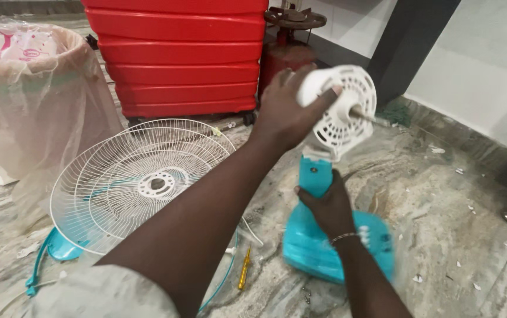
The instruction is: The person disassembles a small tabletop fan by hand, removing the rear grille, motor housing, and internal components. They place the parts on the floor next to the fan base and a screwdriver.
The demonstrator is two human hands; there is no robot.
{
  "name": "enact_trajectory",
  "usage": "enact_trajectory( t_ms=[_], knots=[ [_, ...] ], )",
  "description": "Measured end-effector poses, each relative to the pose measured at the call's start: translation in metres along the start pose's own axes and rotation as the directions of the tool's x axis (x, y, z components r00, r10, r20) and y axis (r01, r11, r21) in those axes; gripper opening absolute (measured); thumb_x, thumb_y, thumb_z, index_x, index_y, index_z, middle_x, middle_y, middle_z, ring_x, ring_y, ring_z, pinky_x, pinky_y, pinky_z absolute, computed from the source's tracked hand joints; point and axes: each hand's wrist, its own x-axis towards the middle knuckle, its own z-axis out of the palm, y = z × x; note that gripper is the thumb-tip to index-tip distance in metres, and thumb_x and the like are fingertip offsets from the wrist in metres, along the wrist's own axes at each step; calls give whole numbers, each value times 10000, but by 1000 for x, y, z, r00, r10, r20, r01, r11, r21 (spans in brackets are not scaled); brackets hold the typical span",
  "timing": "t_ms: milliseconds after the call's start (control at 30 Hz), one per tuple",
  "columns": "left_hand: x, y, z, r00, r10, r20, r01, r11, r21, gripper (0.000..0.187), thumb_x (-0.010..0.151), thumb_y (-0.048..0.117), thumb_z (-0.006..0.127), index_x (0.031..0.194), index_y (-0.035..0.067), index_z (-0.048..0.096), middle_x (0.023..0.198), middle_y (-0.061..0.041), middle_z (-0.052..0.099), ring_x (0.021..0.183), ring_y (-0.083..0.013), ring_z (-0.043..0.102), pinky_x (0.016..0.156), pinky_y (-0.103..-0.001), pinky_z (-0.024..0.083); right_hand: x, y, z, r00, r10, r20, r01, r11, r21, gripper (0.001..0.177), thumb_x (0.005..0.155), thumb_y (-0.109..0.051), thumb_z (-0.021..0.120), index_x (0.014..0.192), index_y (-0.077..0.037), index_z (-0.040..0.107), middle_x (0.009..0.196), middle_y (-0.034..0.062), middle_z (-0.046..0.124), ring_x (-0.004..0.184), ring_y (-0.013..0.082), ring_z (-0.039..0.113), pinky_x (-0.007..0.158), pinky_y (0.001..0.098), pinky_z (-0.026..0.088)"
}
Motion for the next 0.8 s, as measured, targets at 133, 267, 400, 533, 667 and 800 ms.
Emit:
enact_trajectory(
  t_ms=[133,267,400,533,667,800],
  knots=[
    [6,4,-11,985,-78,-153,48,981,-188,825,864,647,605,1470,90,544,1459,-285,475,1303,-401,562,1042,-477,499,28,-36,-54,996,2,86,32,917,-397,795,628,-334,894,1290,-29,577,1114,192,735,1006,315,727,861,430,562],
    [-16,2,-24,980,-172,-102,119,913,-389,742,877,616,568,1321,26,645,1169,-217,780,1094,-303,764,961,-417,564,31,-79,-98,973,168,159,-25,761,-648,804,568,-332,898,1301,-135,632,1126,160,744,1012,329,726,884,450,555],
    [-70,-17,-23,951,-306,-42,274,899,-343,737,933,619,555,1359,23,631,1154,-191,741,1066,-277,706,903,-379,515,15,-93,-108,911,308,274,-29,711,-703,710,550,-352,902,1201,-162,690,1067,139,776,977,325,747,878,448,565],
    [-123,-45,-8,717,-663,216,689,624,-370,811,866,634,526,1448,71,495,1094,-195,733,819,-296,754,615,-384,594,-3,-80,-103,816,460,351,3,604,-797,690,511,-342,887,1160,-188,713,1051,130,786,984,316,750,886,436,572],
    [-163,-82,14,629,-723,285,772,538,-338,807,898,675,497,1398,44,551,1093,-194,727,844,-237,745,654,-363,637,-10,-60,-97,740,558,376,79,484,-872,705,472,-329,888,1149,-220,723,1078,101,773,1019,298,738,910,425,569],
    [-188,-120,40,783,-541,308,532,838,119,693,972,569,369,1463,123,568,1121,-236,705,872,-329,764,734,-413,593,-7,-34,-91,650,632,421,105,474,-874,691,478,-328,884,1139,-195,732,1072,88,774,1012,286,742,905,414,574]
  ],
)
